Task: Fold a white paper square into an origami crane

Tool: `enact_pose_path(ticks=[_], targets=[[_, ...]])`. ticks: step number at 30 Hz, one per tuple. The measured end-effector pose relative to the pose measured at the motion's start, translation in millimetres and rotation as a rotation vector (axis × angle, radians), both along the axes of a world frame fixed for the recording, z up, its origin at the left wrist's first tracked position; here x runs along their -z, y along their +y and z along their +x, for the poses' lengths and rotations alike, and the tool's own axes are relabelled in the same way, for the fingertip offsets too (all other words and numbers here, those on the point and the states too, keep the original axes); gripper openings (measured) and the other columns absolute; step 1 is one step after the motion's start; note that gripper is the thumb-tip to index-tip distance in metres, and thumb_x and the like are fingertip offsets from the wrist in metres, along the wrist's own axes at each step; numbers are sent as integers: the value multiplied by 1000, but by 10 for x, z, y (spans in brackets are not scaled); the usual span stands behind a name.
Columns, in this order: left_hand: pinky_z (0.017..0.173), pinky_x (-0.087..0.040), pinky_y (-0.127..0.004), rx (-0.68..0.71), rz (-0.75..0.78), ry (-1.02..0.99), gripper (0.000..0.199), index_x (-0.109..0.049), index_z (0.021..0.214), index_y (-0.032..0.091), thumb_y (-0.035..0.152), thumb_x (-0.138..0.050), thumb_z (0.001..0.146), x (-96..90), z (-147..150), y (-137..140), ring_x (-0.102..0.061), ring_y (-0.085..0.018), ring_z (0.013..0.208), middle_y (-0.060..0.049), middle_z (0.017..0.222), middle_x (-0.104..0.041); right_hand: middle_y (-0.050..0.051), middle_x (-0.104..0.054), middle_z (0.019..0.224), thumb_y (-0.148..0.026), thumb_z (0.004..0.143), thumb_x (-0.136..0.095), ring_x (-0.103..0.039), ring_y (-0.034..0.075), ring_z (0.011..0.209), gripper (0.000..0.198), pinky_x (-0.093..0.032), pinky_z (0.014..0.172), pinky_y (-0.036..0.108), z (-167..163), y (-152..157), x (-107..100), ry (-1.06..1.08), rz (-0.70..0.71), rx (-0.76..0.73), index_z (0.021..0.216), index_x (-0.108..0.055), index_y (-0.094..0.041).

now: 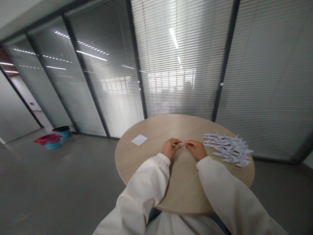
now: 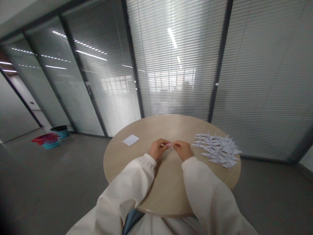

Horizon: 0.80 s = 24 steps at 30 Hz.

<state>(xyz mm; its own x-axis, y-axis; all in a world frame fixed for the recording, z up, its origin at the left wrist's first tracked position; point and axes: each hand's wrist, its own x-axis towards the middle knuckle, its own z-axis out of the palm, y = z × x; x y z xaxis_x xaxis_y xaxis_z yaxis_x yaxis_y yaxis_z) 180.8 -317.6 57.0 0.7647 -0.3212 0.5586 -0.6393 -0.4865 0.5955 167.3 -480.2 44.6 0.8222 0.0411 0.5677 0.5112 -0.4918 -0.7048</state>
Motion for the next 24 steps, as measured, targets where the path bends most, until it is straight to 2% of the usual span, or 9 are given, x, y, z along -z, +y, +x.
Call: enact_pose_path(ticks=[5,11,16,20,24], targets=[[66,-42,-23,-33,9,6,23,-67,81,20,38,-57,71,-17,13,20,-54,-12,72,-4,78,-60,5,-67,81,-34,77,-48,-60,18,74,22,-45,69,29,-35,36,-20,-29,-45,-58,80,-66,-20],[62,-45,-23,-131,-181,34,18,-67,71,16,33,-62,67,-14,31,12,-53,-11,68,-4,75,-57,3,-67,83,-38,78,-46,-60,18,78,25,-45,71,29,-30,42,-26,78,55,-96,85,-64,-21],[45,-45,-19,9,-336,191,22,-66,69,12,34,-64,64,-16,-3,-40,-53,-10,61,-6,77,-53,3,-67,81,-37,73,-52,-60,17,75,22,-44,71,28,-13,36,1,89,43,-114,82,-64,-21],[45,-48,-19,76,-390,282,25,-64,67,11,36,-64,63,6,2,-68,-54,-10,61,-6,77,-53,2,-66,73,-36,73,-52,-59,16,70,20,-44,68,27,-11,19,5,74,15,-87,75,-64,-20],[49,-48,-20,105,-358,388,30,-62,70,10,39,-66,60,33,48,-50,-55,-9,55,-4,69,-57,2,-65,69,-34,73,-50,-59,16,67,20,-43,66,27,-31,7,-20,79,-21,-74,70,-63,-19]])
